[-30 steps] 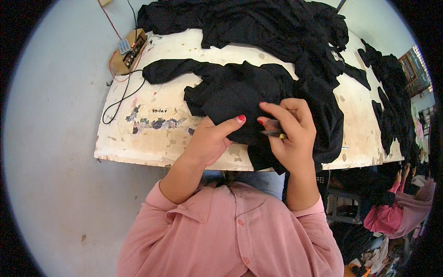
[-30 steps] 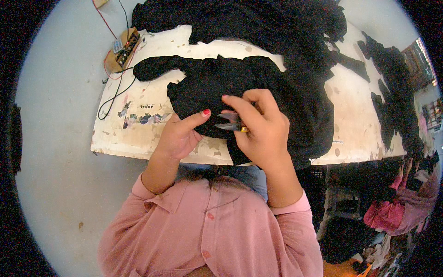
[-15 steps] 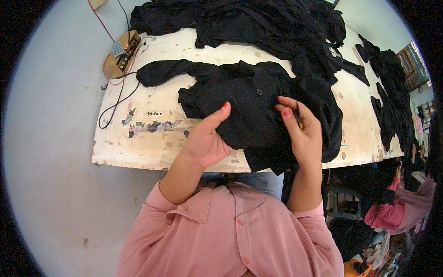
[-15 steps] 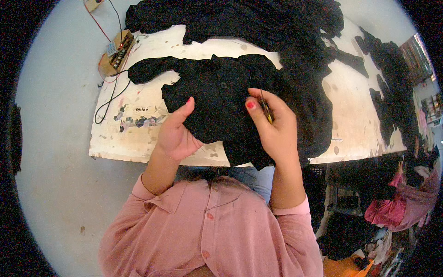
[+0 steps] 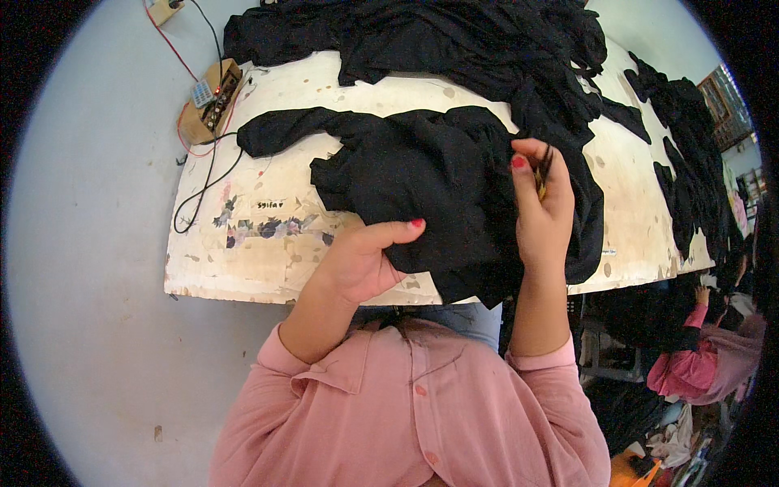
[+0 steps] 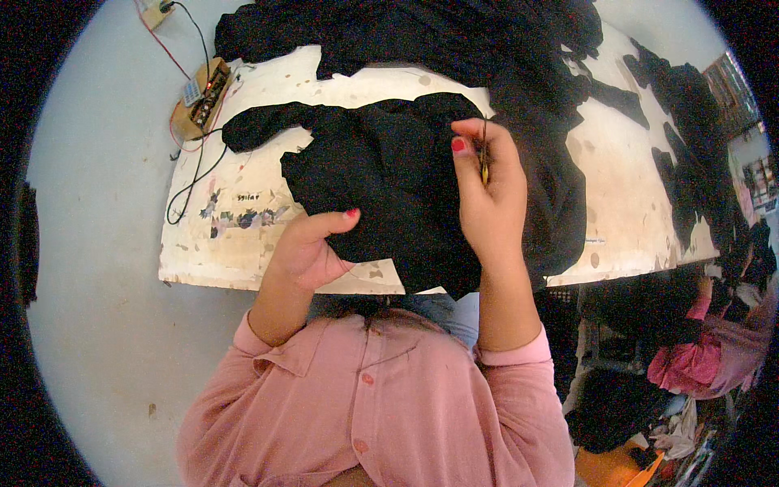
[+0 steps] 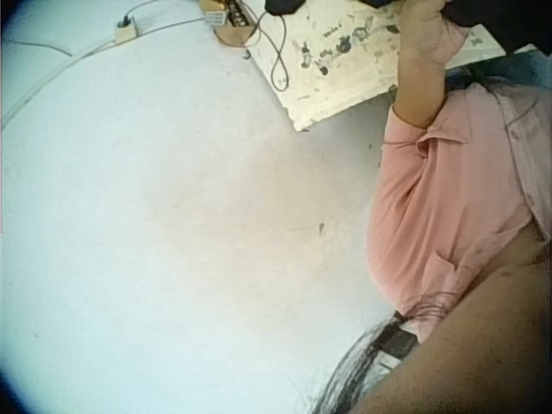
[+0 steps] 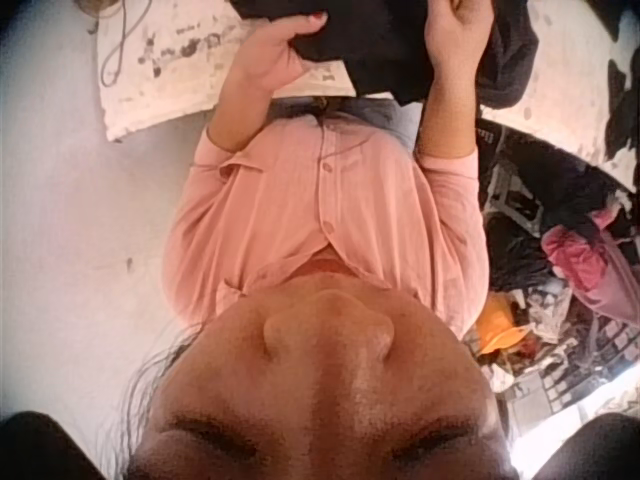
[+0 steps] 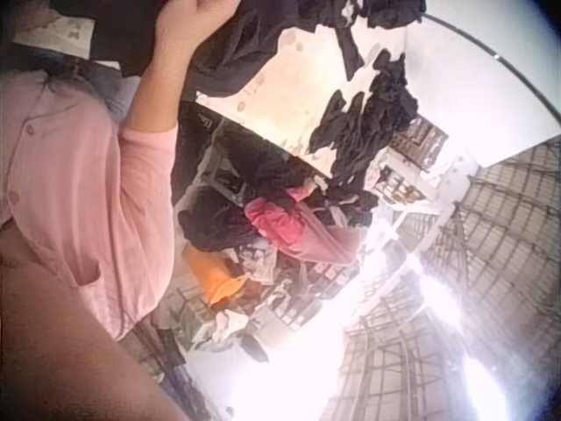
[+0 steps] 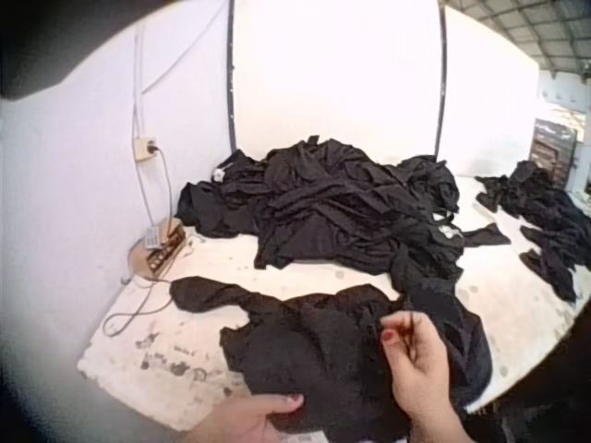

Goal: The person uses small scissors to cut a black fabric garment on a worktable, repeatedly trimming edges and small sections. The person repositions the garment several times to access different areas and continues cutting along seams and edges.

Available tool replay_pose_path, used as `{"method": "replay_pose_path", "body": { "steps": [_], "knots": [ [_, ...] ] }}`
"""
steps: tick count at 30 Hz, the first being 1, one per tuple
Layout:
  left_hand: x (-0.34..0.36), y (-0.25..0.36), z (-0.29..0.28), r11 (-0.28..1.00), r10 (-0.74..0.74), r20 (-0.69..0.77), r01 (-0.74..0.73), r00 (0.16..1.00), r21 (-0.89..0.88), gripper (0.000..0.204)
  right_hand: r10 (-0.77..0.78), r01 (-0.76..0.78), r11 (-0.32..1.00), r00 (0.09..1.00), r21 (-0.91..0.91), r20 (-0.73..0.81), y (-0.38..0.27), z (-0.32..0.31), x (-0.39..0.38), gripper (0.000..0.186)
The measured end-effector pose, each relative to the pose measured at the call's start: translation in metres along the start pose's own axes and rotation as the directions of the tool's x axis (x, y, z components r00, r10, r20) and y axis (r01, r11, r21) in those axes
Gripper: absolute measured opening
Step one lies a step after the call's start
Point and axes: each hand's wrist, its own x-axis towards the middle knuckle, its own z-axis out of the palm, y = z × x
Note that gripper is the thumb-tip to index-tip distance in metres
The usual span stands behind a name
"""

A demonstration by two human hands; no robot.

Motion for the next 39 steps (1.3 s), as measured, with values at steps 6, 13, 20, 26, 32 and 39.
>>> {"method": "replay_pose_path", "body": {
  "steps": [6,13,20,26,32,39],
  "knots": [
    [0.006,0.000,0.006,0.996,0.064,0.042,-0.061,0.997,-0.065,0.042,-0.419,0.450,0.838,0.893,-0.308,0.165,-0.024,-0.001,-0.026,0.035],
    [0.005,-0.007,0.009,0.977,0.187,-0.079,-0.177,0.979,0.119,0.037,-0.462,0.591,0.618,0.807,-0.518,0.368,-0.031,0.000,-0.018,0.032],
    [0.007,-0.004,0.005,0.989,0.149,-0.108,-0.149,0.983,0.007,0.037,-0.332,0.101,0.938,0.538,0.332,0.775,-0.054,-0.026,-0.020,0.028],
    [0.004,-0.009,0.009,0.975,0.192,-0.139,-0.173,0.971,0.139,0.037,-0.344,0.461,0.828,0.867,-0.319,0.360,-0.028,-0.010,-0.013,0.031],
    [0.003,-0.009,0.007,0.973,0.217,-0.153,-0.202,0.964,0.109,0.036,-0.615,0.718,0.478,0.685,-0.507,0.390,-0.032,0.001,-0.018,0.025],
    [0.007,-0.006,0.004,0.990,0.135,-0.179,-0.126,0.975,0.057,0.038,-0.192,0.221,0.968,0.345,0.120,0.919,-0.050,-0.014,-0.032,0.029]
  ]
}}
